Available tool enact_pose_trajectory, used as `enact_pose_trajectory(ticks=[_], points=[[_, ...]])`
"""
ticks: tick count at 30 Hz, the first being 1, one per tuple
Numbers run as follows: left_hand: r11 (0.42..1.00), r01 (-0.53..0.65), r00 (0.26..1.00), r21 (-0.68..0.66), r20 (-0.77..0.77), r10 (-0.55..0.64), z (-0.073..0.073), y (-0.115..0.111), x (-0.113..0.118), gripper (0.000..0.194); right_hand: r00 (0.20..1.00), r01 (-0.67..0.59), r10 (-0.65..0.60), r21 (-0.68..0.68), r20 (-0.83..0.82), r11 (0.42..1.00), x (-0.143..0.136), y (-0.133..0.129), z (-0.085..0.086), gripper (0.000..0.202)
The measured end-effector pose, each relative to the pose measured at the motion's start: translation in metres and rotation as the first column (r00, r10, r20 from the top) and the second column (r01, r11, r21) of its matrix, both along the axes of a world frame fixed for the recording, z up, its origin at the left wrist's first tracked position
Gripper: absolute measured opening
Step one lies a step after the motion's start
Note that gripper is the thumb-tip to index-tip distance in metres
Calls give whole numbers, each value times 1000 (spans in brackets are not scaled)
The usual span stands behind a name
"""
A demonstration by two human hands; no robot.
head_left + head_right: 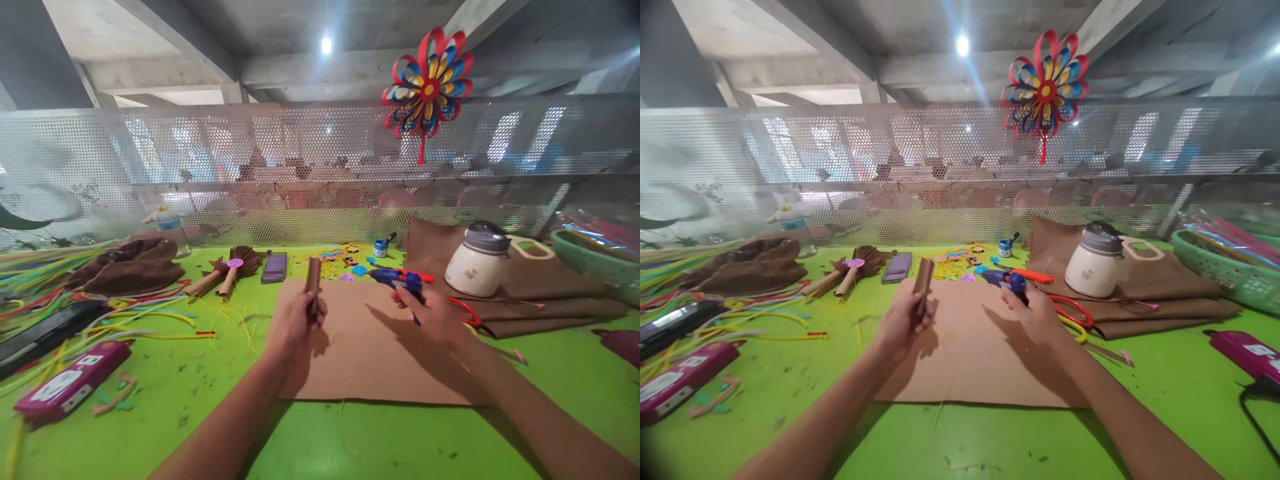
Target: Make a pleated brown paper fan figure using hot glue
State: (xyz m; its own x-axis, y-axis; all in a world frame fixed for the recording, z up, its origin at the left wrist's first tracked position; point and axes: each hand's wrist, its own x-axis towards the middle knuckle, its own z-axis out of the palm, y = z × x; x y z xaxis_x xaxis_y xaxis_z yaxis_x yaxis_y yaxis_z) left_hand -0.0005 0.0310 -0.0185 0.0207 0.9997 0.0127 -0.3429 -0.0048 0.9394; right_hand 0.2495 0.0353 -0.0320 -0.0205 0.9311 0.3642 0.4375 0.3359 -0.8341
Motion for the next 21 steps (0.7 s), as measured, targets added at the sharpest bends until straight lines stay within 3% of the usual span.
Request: enact_pose_trajectory(ticks=[2,4,8,11,14,18,21], points=[[992,-124,989,-17,80,125,8,8,-11,19,968,66,-97,138,230,988,-2,6,-14,37],[974,-225,963,-36,142,228,11,13,-18,17,911,15,-104,219,400,976,-6,8,-27,41],[964,-258,950,-60,165,265,6,14,-18,16,832,-69,-20,139,555,988,-10,2,-39,46],[971,-219,963,-93,143,231,-3,12,-12,17,819,-141,60,98,570,985,-7,-2,-28,46],[977,-192,973,-97,115,202,-12,12,-7,18,826,-158,54,138,561,978,-13,14,-3,35],[982,-179,979,-65,90,185,-19,14,-7,23,778,-127,106,-11,620,992,-50,73,25,23],[979,-191,978,-65,72,196,-19,15,-10,24,737,-96,115,-66,666,993,-89,122,27,22]])
